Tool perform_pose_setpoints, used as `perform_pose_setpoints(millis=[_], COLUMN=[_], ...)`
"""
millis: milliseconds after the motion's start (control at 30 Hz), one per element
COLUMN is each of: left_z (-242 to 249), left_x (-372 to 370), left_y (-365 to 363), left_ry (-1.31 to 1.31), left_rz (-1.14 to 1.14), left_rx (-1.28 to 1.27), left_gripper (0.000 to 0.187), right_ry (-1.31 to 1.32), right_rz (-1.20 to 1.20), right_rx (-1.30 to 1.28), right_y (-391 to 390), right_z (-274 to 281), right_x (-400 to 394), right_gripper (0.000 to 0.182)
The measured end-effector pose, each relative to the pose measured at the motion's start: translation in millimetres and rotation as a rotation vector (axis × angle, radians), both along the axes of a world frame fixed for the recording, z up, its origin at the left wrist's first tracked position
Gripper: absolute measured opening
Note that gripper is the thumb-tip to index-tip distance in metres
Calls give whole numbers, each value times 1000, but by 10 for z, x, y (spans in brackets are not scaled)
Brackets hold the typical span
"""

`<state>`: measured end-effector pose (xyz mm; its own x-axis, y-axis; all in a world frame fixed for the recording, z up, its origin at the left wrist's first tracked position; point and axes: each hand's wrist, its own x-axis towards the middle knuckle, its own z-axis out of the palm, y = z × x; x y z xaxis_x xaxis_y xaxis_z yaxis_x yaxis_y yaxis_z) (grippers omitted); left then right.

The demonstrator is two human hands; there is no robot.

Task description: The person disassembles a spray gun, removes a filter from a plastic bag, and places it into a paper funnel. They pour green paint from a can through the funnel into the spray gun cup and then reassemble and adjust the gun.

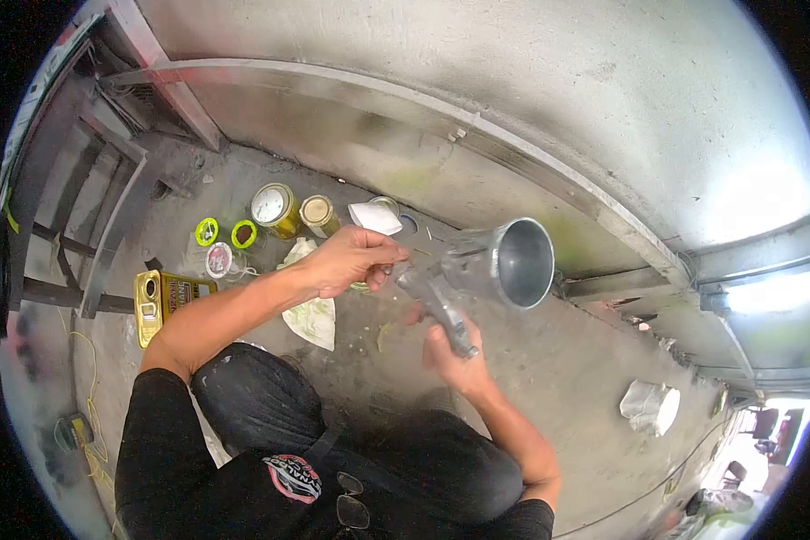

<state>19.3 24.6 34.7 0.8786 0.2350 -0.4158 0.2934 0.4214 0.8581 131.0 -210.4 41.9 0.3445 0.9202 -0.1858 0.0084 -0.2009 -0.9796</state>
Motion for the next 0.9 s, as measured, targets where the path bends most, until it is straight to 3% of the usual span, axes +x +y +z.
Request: perform_pose_setpoints(millis=[100, 333, 400, 600, 800, 900], left_z=[145, 132, 108, 45, 63, 173], left_x=[-17, -9, -9, 9, -16, -9], left_y=[12, -80, -95, -134, -171, -223], left_ry=[106, 129, 108, 62, -56, -56], left_rz=[-26, -25, -31, 30, -48, -61], left_rx=[7, -175, -188, -335, -490, -483], left_gripper=[25, 50, 58, 78, 81, 81], right_ry=[-196, -175, -51, 563, 747, 705], right_rz=[11, -15, -29, -63, -4, 80], right_rx=[44, 38, 19, 44, 109, 160], right_y=[-9, 40, 45, -4, -113, -167], right_z=[-149, -142, -64, -186, -384, -418], right_x=[-16, -89, -114, 40, 289, 364], right_gripper=[53, 51, 57, 99, 112, 109])
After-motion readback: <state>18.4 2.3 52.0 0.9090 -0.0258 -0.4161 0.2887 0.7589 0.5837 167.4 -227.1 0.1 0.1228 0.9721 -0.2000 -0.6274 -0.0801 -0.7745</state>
